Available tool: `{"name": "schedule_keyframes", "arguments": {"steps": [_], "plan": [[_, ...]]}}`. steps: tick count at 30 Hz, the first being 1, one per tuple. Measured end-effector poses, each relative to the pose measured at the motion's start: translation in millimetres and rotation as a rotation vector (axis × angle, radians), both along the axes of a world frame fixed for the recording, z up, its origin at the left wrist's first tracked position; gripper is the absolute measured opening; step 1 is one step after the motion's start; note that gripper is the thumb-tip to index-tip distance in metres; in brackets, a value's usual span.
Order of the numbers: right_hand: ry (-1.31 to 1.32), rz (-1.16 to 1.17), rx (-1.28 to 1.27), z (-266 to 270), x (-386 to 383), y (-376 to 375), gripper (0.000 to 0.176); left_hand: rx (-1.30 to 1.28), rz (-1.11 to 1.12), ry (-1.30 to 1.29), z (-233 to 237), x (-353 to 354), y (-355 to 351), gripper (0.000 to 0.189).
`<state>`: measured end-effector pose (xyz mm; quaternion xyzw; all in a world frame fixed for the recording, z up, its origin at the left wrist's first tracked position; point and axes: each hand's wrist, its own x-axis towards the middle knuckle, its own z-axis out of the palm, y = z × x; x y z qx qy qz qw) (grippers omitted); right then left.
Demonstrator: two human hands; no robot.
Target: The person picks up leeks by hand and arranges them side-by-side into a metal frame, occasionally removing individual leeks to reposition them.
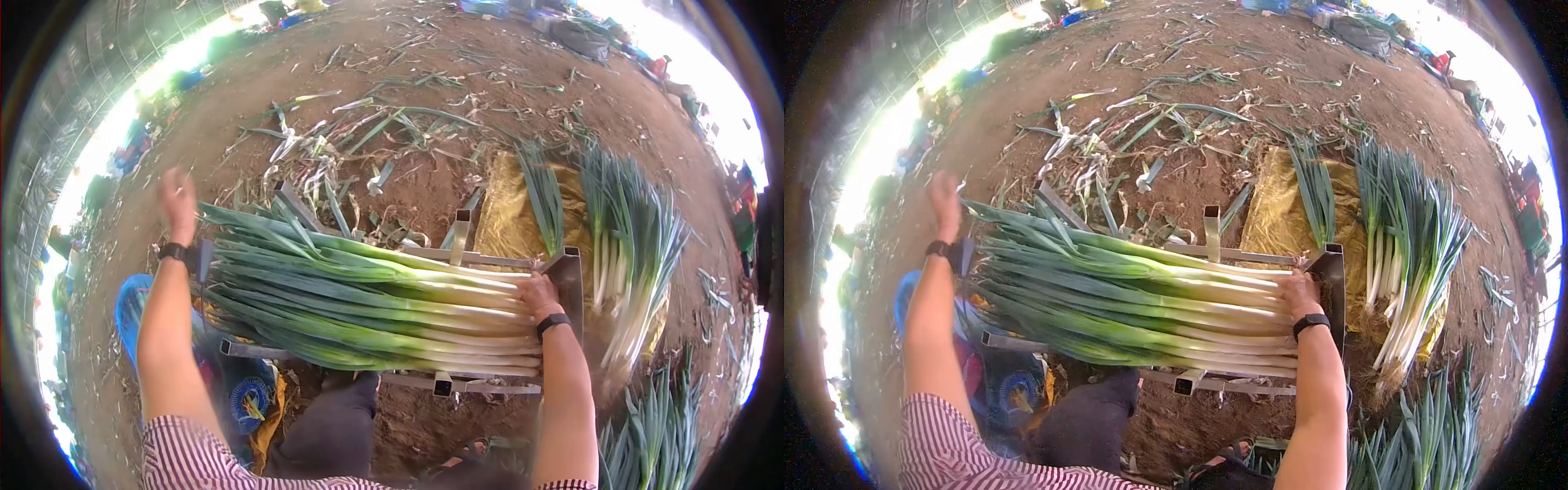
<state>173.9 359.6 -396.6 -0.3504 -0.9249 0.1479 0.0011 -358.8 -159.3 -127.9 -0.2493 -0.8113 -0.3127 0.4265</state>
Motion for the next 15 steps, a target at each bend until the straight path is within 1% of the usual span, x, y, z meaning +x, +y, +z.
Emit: {"name": "schedule_keyframes", "arguments": {"steps": [1,2,3,4,5,6,7,8,9,10,11,12,13,14,15], "plan": [[-0.016,0.070,0.062,3.0,4.4,-0.7,0.026,-0.135,-0.340,-0.220,20.4,49.0,48.1,0.032],[-0.071,0.145,0.157,10.5,5.7,-3.3,0.027,-0.324,-0.551,-0.328,17.2,86.1,86.3,0.039],[-0.085,0.146,0.143,12.0,4.7,-2.6,0.027,-0.571,-0.587,-0.556,25.6,144.7,123.4,0.046],[-0.102,0.151,0.129,13.7,4.2,-2.6,0.027,-0.780,-0.716,-0.511,14.0,178.3,148.2,0.060],[-0.118,0.158,0.115,15.2,4.3,-4.5,0.028,-0.950,-0.796,-0.428,-21.2,190.1,165.2,0.073],[-0.104,0.146,0.083,20.2,4.8,-7.8,0.028,-1.163,-0.759,-0.382,-49.5,208.5,178.7,0.087],[-0.084,0.132,0.056,28.3,5.3,-10.6,0.028,-1.380,-0.709,-0.438,-67.9,224.8,191.6,0.091],[-0.063,0.113,0.028,32.7,5.5,-10.3,0.028,-1.535,-0.687,-0.380,-90.2,232.4,202.7,0.078],[-0.038,0.105,0.012,29.3,5.9,-8.0,0.027,-1.642,-0.574,-0.381,-104.2,241.3,217.5,0.054],[-0.015,0.096,-0.006,21.3,6.3,-4.0,0.027,-1.567,-0.626,-0.329,-119.8,236.3,219.8,0.047],[0.004,0.090,-0.026,21.0,7.0,-5.2,0.026,-1.492,-0.679,-0.282,-121.3,237.2,220.8,0.040],[-0.046,0.105,0.023,20.6,6.2,-5.0,0.025,-1.429,-0.702,-0.338,-121.5,234.7,220.4,0.037],[-0.042,0.123,-0.001,21.3,7.0,-4.1,0.025,-1.365,-0.723,-0.395,-120.0,228.3,221.1,0.034],[-0.036,0.142,-0.022,23.1,6.4,-2.6,0.025,-1.297,-0.741,-0.451,-109.0,225.8,224.8,0.032],[-0.031,0.162,-0.043,24.3,6.7,-2.7,0.026,-1.242,-0.819,-0.346,-95.5,224.6,229.3,0.029]]}}
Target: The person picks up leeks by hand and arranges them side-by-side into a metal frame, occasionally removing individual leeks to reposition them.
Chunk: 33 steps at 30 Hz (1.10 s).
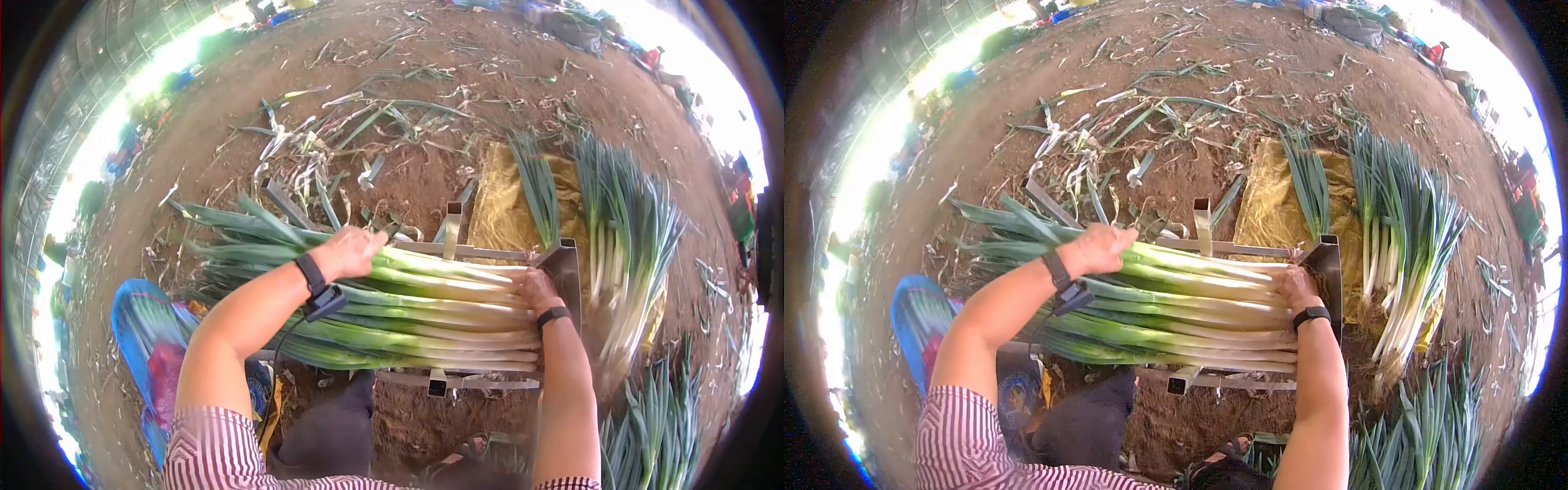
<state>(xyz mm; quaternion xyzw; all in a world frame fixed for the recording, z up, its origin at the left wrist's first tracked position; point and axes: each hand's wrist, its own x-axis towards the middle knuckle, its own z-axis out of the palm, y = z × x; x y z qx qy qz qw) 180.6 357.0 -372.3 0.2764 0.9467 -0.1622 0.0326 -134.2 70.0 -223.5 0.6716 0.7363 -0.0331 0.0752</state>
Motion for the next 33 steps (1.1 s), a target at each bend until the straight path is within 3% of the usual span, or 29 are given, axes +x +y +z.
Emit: {"name": "schedule_keyframes", "arguments": {"steps": [3,6,7,8,10,12,15,16,18,20,24,26,27,28,29,30,31,32,33], "plan": [[-0.038,0.007,0.023,-4.3,0.2,-0.2,0.028,0.038,-0.027,0.137,-8.5,-12.9,23.0,0.027],[0.067,-0.025,0.083,-29.9,1.4,4.3,0.026,-0.115,0.001,0.165,-46.1,-19.1,17.2,0.027],[0.112,-0.037,0.110,-40.9,8.3,5.3,0.025,-0.166,-0.049,0.120,-53.1,-14.1,4.8,0.030],[0.094,-0.038,0.080,-41.9,11.2,4.9,0.024,-0.030,-0.112,0.017,-85.0,-23.3,-12.5,0.032],[0.060,-0.033,0.021,-34.9,5.3,3.6,0.023,-0.099,-0.089,0.026,-71.8,-11.8,-23.2,0.034],[0.098,-0.078,-0.169,-18.3,12.4,-4.4,0.026,-0.184,0.005,-0.057,-68.8,-7.1,-29.1,0.040],[0.046,0.047,0.016,-36.5,20.5,-7.2,0.030,-0.263,0.174,-0.196,-70.2,-15.0,-30.8,0.051],[0.055,-0.006,0.030,-49.8,30.1,-3.2,0.030,-0.273,0.225,-0.160,-76.7,-21.9,-34.4,0.052],[0.067,-0.109,0.055,-12.6,30.5,-31.1,0.030,-0.294,0.330,-0.094,-59.7,-17.0,-39.1,0.055],[0.056,-0.157,0.059,-20.2,31.9,-30.2,0.027,-0.267,0.416,-0.125,-59.2,-22.0,-53.8,0.061],[-0.052,-0.180,-0.006,-12.0,27.7,-20.4,0.027,-0.131,0.686,-0.222,-58.1,-43.3,-78.9,0.055],[-0.068,-0.197,-0.100,-14.4,26.5,-14.8,0.030,-0.045,0.688,-0.144,-71.5,-52.5,-92.8,0.054],[0.091,-0.452,-0.369,-12.4,25.8,-21.7,0.034,-0.001,0.668,-0.112,-87.7,-59.4,-97.3,0.055],[0.268,-0.725,-0.618,-4.5,25.3,-31.8,0.039,0.053,0.240,0.027,-125.1,-91.1,-114.0,0.052],[0.247,-0.812,-0.599,12.1,23.4,-38.9,0.046,0.124,0.294,-0.051,-125.2,-94.5,-111.2,0.045],[0.224,-0.907,-0.578,26.3,22.3,-44.3,0.053,0.017,0.638,-0.486,-69.2,-70.1,-89.5,0.038],[0.272,-0.909,-0.526,-23.7,23.3,-22.6,0.054,0.289,0.728,-0.742,-109.0,-104.0,-107.1,0.036],[0.191,-0.878,-0.560,-30.3,20.5,-17.6,0.050,0.471,0.714,-0.592,-106.2,-114.1,-118.0,0.033],[0.234,-0.848,-0.433,-71.0,13.5,-6.4,0.043,0.388,0.662,-0.200,-105.4,-111.0,-125.4,0.028]]}}
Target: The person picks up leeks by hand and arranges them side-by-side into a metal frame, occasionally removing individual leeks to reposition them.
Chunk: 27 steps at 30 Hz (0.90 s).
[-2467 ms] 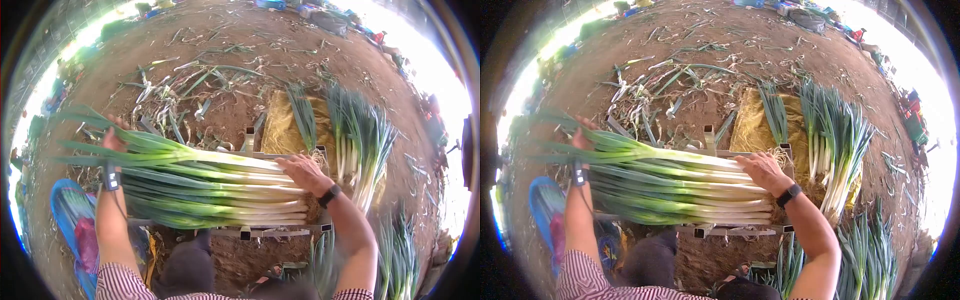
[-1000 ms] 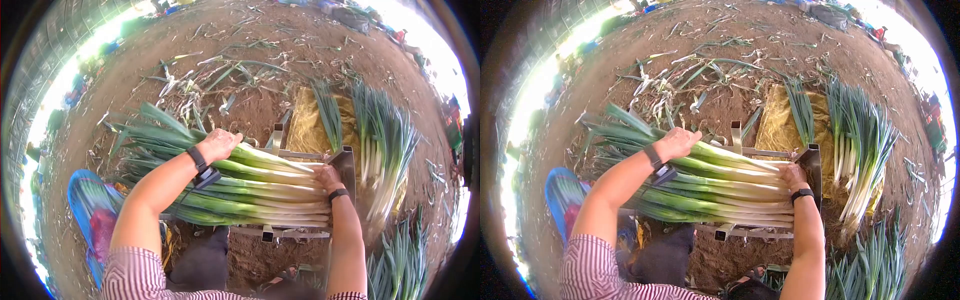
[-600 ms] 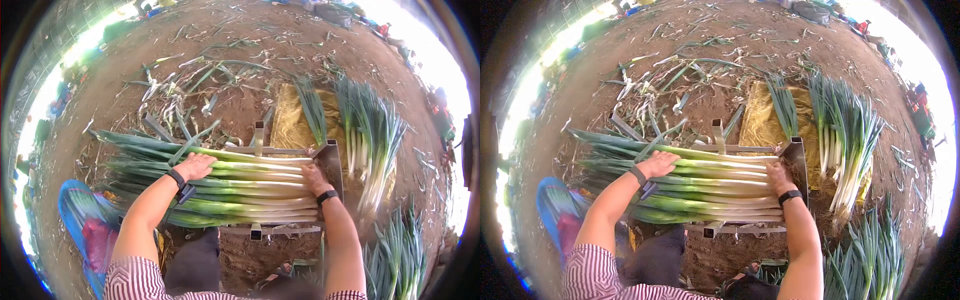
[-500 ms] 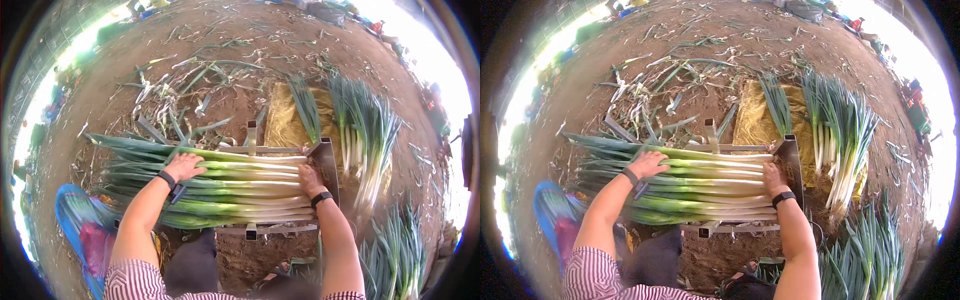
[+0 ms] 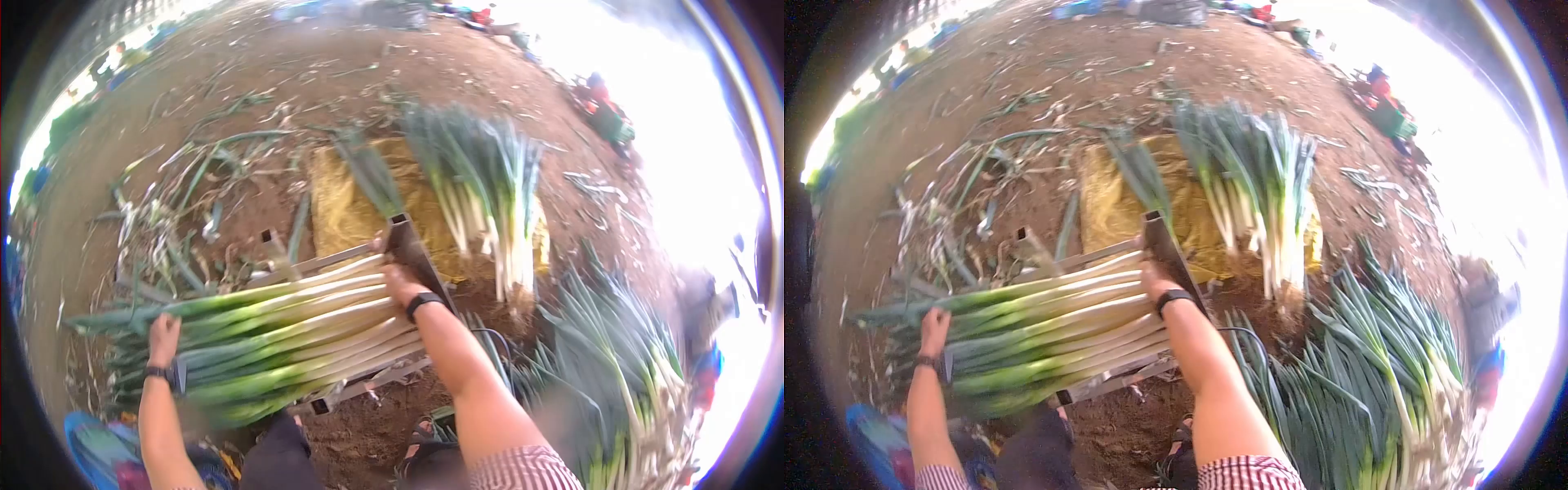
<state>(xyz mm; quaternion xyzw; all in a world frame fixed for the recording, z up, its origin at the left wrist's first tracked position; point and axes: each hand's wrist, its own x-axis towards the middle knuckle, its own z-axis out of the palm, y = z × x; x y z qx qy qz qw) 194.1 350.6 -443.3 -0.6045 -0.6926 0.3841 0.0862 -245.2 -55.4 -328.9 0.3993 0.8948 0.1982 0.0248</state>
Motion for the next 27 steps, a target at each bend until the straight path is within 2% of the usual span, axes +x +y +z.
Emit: {"name": "schedule_keyframes", "arguments": {"steps": [1,3,4,5,7,9,12,14,16,17,18,19,20,21,23,25,26,27], "plan": [[-0.027,0.086,0.031,-7.0,-0.6,5.4,0.041,-0.284,-0.072,0.469,18.0,21.8,-2.2,0.026],[-0.075,0.242,0.043,-6.3,1.3,8.1,0.043,-0.467,-0.081,0.423,36.8,32.5,4.4,0.031],[-0.095,0.314,0.023,2.0,3.6,4.9,0.046,-0.458,0.081,0.207,33.5,33.1,2.6,0.033],[-0.086,0.309,0.057,-4.8,0.5,6.4,0.044,-0.445,0.243,-0.001,30.2,26.3,1.8,0.036],[-0.053,0.281,0.119,-4.5,-0.5,1.5,0.041,-0.436,0.213,-0.073,6.3,-3.4,-8.1,0.039],[-0.030,0.245,0.183,15.0,2.8,-10.3,0.037,-0.418,0.192,0.051,4.7,-6.0,-5.0,0.039],[-0.285,0.504,0.492,46.2,8.3,-30.5,0.035,-0.506,0.101,0.192,21.1,-7.1,-0.1,0.035],[-0.120,0.484,0.114,101.9,12.0,-43.3,0.030,-0.586,0.001,0.314,38.5,0.9,15.6,0.025],[-0.055,0.678,0.198,163.1,20.6,-53.5,0.031,-0.670,-0.127,0.385,55.2,21.3,42.1,0.014],[-0.025,0.776,0.237,188.4,27.3,-57.2,0.032,-0.520,-0.273,0.317,72.3,54.1,63.8,0.014],[0.148,0.749,0.190,211.4,39.2,-58.5,0.036,-0.371,-0.417,0.245,84.2,83.4,79.7,0.015],[0.320,0.715,0.141,231.8,55.5,-55.8,0.039,-0.146,-0.568,0.231,62.7,93.2,86.5,0.027],[0.412,0.657,0.051,253.1,76.4,-47.8,0.039,-0.129,-0.697,0.173,53.8,109.5,99.2,0.044],[0.501,0.594,-0.039,266.2,101.4,-35.8,0.038,-0.132,-0.763,0.131,45.4,129.3,113.3,0.049],[0.742,0.271,-0.184,254.6,152.1,-2.2,0.032,-0.198,-0.860,0.059,33.3,162.8,134.3,0.054],[0.610,-0.042,-0.087,205.7,204.2,40.9,0.030,-0.325,-0.917,0.001,20.7,184.6,149.5,0.055],[0.488,-0.108,-0.043,143.3,238.9,72.4,0.030,-0.352,-0.895,-0.069,6.8,190.2,148.1,0.058],[0.367,-0.175,-0.010,81.3,273.5,103.7,0.031,-0.366,-0.886,-0.015,3.7,197.2,147.0,0.059]]}}
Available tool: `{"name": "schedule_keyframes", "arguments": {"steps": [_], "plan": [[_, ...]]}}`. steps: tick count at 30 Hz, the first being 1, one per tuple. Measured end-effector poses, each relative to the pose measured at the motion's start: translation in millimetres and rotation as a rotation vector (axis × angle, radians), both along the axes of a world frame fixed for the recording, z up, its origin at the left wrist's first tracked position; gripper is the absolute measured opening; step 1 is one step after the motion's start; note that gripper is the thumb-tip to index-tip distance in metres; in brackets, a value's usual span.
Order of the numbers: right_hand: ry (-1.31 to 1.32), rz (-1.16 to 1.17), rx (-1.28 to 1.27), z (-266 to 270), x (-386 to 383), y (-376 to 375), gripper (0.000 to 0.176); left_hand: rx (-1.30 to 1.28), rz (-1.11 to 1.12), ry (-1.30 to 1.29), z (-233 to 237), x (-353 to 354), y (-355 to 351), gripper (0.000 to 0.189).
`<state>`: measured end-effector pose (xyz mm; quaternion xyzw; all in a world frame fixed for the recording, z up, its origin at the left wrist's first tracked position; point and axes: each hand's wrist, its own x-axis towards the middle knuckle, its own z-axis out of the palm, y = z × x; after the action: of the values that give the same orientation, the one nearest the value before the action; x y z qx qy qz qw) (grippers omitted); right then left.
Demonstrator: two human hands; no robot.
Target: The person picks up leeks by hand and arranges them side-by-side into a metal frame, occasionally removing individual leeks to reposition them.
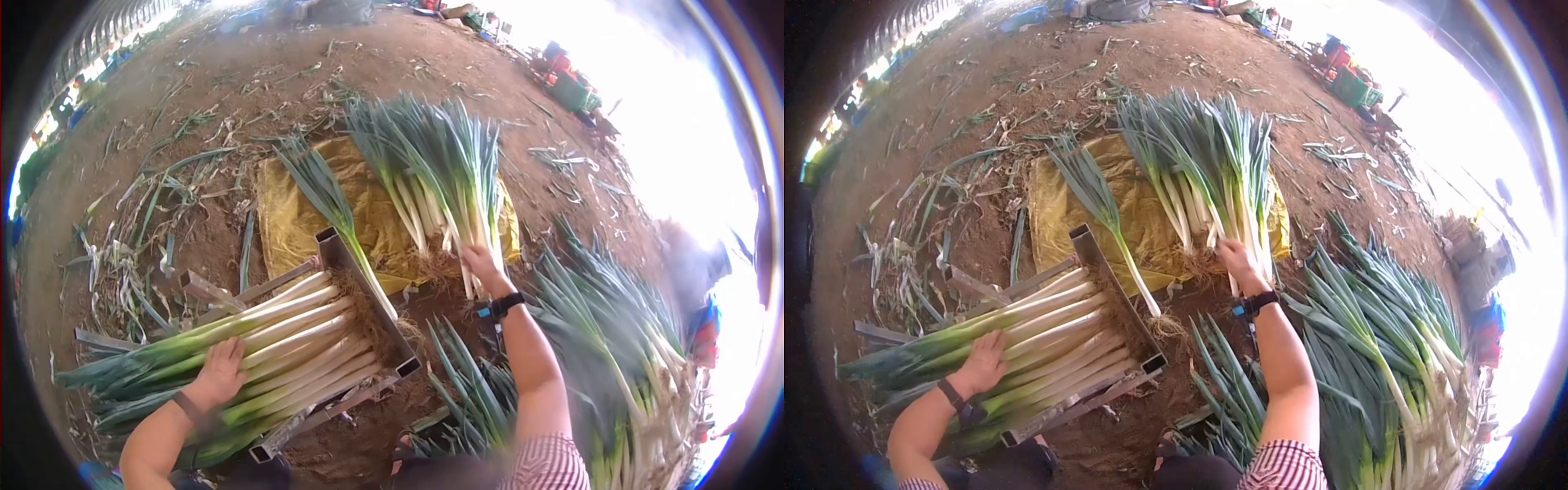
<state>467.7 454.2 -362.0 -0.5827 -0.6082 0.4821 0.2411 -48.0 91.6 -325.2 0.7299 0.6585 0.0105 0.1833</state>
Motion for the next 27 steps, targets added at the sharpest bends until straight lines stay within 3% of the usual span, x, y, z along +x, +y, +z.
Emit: {"name": "schedule_keyframes", "arguments": {"steps": [2,4,6,7,11,14,15,18,19,20,22,27], "plan": [[-0.440,-0.065,0.101,-141.5,72.1,44.0,0.036,0.021,0.011,0.116,5.1,12.8,-3.3,0.062],[-0.529,-0.249,0.249,-149.2,63.2,15.1,0.039,-0.008,-0.006,0.099,6.0,13.3,-4.7,0.065],[-0.555,-0.341,0.220,-184.3,55.9,12.1,0.040,-0.025,0.001,0.117,12.1,18.7,-3.6,0.066],[-0.690,-0.355,0.196,-203.0,48.4,14.2,0.041,-0.026,-0.003,0.111,13.2,17.8,-2.7,0.066],[-0.799,-0.502,0.187,-161.6,-3.6,-5.0,0.037,-0.016,-0.023,0.102,11.4,16.7,-3.3,0.066],[-0.727,-0.396,0.021,-182.2,6.1,13.5,0.036,0.000,-0.026,0.082,13.0,19.0,-2.7,0.066],[-0.656,-0.498,0.195,-193.0,6.0,13.6,0.033,0.011,-0.026,0.070,14.2,19.9,-2.4,0.066],[-0.283,-0.402,0.449,-191.4,4.9,8.2,0.030,0.039,-0.015,0.077,13.4,21.6,-2.9,0.066],[-0.080,-0.307,0.240,-184.5,8.3,8.4,0.026,0.037,-0.005,0.076,13.3,22.3,-3.5,0.066],[0.186,-0.251,-0.023,-132.0,-5.3,-11.9,0.017,0.034,0.005,0.075,13.6,22.9,-4.2,0.066],[0.443,-0.244,-0.350,-73.1,-19.3,-42.0,0.010,0.045,0.010,0.062,13.4,23.4,-4.3,0.066],[0.589,-0.156,-0.528,8.7,-18.0,-114.0,0.011,0.072,0.042,0.034,11.2,23.2,-5.7,0.063]]}}
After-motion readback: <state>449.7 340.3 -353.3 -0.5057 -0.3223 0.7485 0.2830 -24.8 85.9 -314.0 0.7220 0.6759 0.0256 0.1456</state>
